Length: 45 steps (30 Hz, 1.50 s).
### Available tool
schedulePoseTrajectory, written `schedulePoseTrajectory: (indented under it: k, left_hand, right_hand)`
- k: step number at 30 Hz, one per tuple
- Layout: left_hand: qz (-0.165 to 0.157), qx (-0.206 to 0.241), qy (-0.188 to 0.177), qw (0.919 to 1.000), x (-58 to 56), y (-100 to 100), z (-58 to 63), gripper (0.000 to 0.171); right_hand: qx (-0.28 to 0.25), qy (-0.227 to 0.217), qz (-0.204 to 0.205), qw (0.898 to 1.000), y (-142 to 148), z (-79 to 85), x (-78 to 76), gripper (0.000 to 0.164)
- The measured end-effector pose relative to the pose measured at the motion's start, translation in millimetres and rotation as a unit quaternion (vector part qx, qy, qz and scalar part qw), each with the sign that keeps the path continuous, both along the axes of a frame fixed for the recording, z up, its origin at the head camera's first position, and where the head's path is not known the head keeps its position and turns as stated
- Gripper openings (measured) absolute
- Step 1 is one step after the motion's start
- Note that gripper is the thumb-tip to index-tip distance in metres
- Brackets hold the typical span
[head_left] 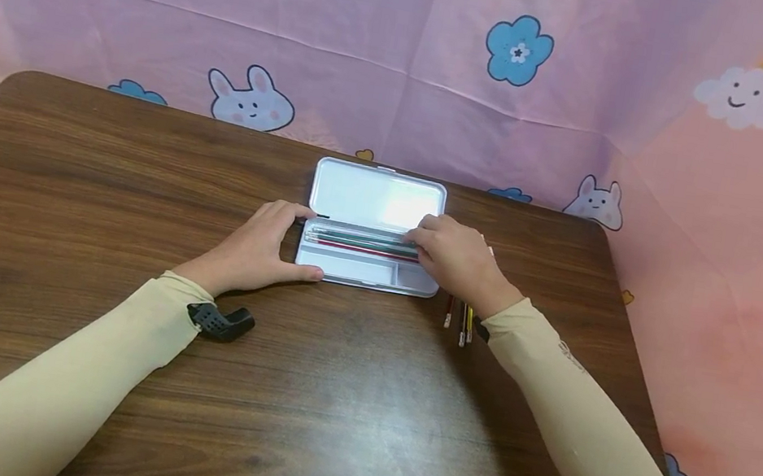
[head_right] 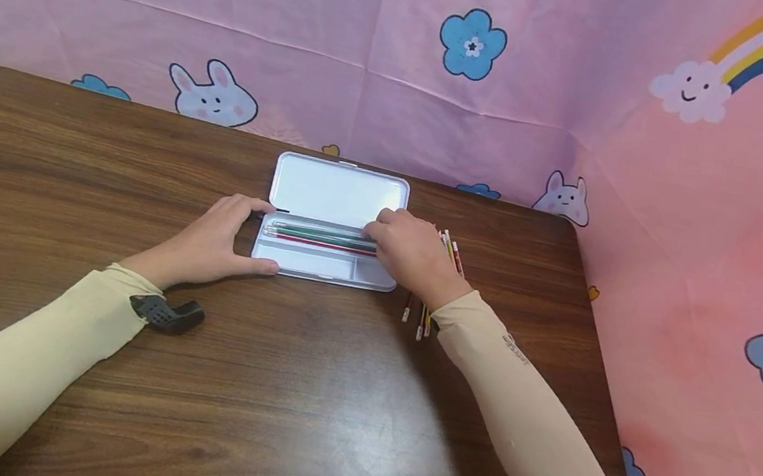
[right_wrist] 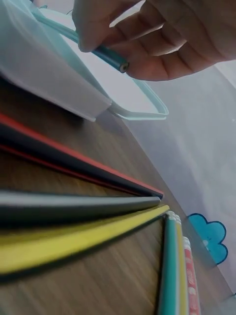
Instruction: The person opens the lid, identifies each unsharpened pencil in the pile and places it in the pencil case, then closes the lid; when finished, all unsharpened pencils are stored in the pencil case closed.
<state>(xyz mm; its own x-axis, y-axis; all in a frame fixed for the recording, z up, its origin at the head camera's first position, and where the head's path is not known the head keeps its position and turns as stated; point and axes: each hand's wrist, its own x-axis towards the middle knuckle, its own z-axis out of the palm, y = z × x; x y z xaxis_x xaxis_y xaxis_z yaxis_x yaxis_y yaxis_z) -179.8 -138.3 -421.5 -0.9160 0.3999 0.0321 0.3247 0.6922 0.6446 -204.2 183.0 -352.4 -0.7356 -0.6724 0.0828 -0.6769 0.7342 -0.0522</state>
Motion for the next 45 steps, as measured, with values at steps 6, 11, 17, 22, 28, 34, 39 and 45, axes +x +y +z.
schedulePoseTrajectory:
  k: [6, 11, 17, 22, 28, 34, 39, 45]
  left_hand:
    - [-0.002, 0.002, 0.003, 1.0, -0.3, 3, 1.4, 0.103]
    - [0.0, 0.002, 0.007, 1.0, -0.1, 3, 3.5, 0.101]
    - [-0.001, -0.001, 0.002, 1.0, 0.3, 1, 3.2, 0.1]
    - [0.001, 0.002, -0.001, 1.0, -0.7, 1, 3.6, 0.099]
    - [0.001, -0.001, -0.004, 1.0, -0.2, 1, 3.5, 0.099]
    - [0.002, -0.003, -0.002, 1.0, -0.4, 3, 2.0, 0.1]
    - [0.002, -0.004, -0.002, 1.0, 0.0, 2, 1.6, 0.099]
    - [0.0, -0.003, -0.002, 1.0, -0.2, 3, 2.2, 0.098]
  right_hand:
    - [0.01, -0.023, 0.003, 1.0, -4, -1.7, -3.9, 0.027]
    - [0.02, -0.026, 0.01, 0.999, -9, -7.0, -8.7, 0.026]
    - [0.028, -0.022, 0.01, 0.999, -12, -9.8, -10.0, 0.023]
    - [0.026, -0.023, 0.02, 0.999, -14, -10.3, -8.1, 0.023]
    - [0.034, -0.03, 0.014, 0.999, -15, -10.9, -6.8, 0.022]
    - [0.004, -0.016, 0.005, 1.0, -3, 2.4, 2.8, 0.023]
    - [-0.058, 0.002, -0.007, 0.998, 33, 14.8, 19.2, 0.024]
    - [-0.116, -0.078, -0.135, 0.981, 84, 24.6, 31.1, 0.031]
